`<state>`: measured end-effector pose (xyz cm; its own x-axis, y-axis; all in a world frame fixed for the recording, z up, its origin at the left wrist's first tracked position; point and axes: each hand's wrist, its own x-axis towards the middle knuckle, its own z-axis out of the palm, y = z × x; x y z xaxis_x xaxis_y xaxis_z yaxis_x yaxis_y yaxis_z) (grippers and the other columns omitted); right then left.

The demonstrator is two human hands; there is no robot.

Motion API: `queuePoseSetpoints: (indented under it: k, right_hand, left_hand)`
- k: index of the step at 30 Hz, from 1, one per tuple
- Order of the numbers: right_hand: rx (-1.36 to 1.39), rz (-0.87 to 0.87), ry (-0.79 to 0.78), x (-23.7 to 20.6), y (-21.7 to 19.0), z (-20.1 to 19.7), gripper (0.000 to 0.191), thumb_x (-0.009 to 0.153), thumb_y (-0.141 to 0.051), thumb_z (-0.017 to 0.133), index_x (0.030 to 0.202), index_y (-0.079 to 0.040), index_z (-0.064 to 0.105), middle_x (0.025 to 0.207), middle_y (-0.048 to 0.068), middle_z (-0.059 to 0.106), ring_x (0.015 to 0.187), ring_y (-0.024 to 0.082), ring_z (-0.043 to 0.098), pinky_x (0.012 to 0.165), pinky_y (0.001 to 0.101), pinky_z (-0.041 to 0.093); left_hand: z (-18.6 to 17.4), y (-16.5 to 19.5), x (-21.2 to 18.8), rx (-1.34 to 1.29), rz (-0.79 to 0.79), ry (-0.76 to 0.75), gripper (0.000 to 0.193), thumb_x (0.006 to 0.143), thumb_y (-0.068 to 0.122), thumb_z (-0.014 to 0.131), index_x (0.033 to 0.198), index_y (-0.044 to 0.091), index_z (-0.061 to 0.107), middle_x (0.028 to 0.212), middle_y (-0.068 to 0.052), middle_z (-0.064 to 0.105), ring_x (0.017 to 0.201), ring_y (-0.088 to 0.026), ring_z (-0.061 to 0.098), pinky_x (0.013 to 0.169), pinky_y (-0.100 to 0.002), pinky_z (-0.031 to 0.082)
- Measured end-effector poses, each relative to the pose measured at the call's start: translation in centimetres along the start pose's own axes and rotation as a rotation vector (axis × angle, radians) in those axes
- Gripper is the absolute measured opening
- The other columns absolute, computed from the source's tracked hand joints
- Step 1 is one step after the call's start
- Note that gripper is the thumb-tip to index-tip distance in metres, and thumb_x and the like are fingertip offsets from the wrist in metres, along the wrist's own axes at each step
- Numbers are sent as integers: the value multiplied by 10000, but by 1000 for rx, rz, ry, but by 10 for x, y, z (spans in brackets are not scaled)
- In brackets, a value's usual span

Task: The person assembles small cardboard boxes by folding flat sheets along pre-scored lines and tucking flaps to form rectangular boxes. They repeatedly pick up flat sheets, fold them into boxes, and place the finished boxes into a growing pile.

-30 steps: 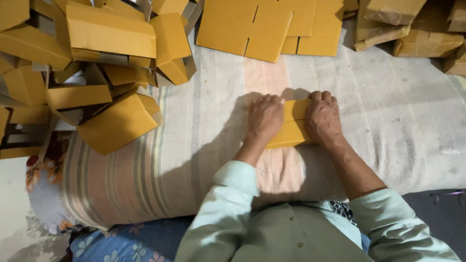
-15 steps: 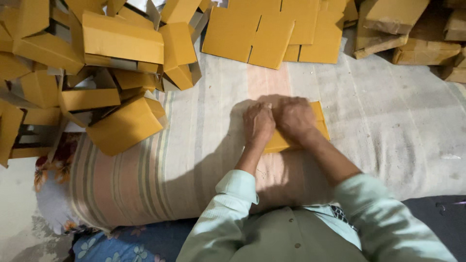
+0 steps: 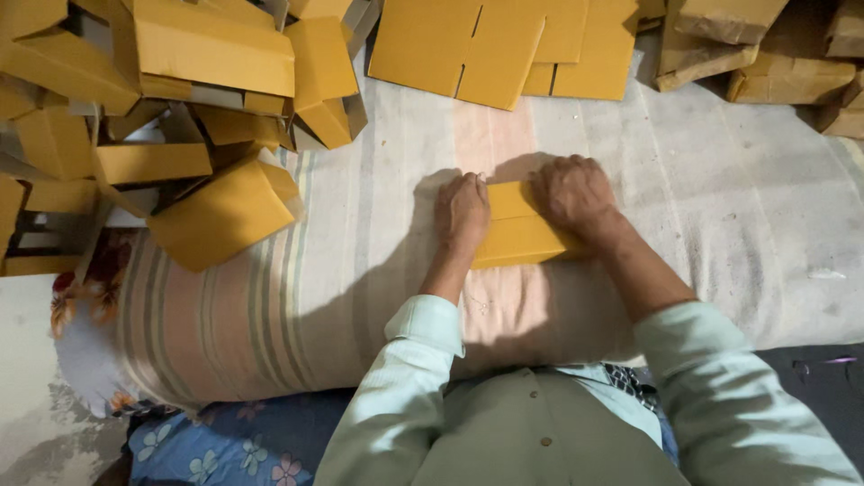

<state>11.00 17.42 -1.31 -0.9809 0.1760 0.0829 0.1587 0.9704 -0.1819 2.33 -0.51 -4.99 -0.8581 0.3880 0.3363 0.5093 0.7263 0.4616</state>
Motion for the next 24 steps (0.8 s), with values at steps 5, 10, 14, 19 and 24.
queuePoseSetpoints:
  k: [5,10,14,19,24]
  right_hand:
    - [-27,-121,169,-55,-4,-22,795,947,-624,511,1465,-20,511,1472,266,494,1396,441,418,1168,635,281]
    - [-269,-177,-95,-71,-29,-41,1239,671,-813,654,1604,-89,277,1630,278,245,1484,418,180,1190,625,80]
    - [-407,-245,-187,-66,-53,-39,1293,705,-827,661,1584,23,239,1658,248,207,1554,397,147,1242,568,99]
    - [-443,-263,-276,-53,-48,-32,1404,653,-894,627,1626,-19,116,1707,210,102,1576,372,60,1224,488,50]
    - [-299,-207,-97,-77,4,-45,1295,665,-806,603,1616,-42,165,1699,147,176,1570,299,124,1267,474,82]
  left_hand:
    - [-30,15,-19,-93,288,-113,414,973,263,534,1352,132,638,1346,-69,650,1288,-308,550,1130,-511,428]
    - [-52,22,-57,96,469,-272,850,939,631,591,1590,196,260,1670,-122,194,1551,-379,153,1192,-717,94]
    - [-57,22,-64,117,438,-368,1083,800,646,719,1599,100,233,1683,-96,198,1567,-321,117,1196,-687,163]
    - [-51,11,-61,30,499,-248,1160,721,572,848,1589,49,283,1672,-101,235,1561,-295,153,1247,-622,216]
    - [-67,-9,-67,-24,463,-302,1136,720,470,852,1590,-1,294,1705,-143,231,1594,-311,166,1291,-517,222]
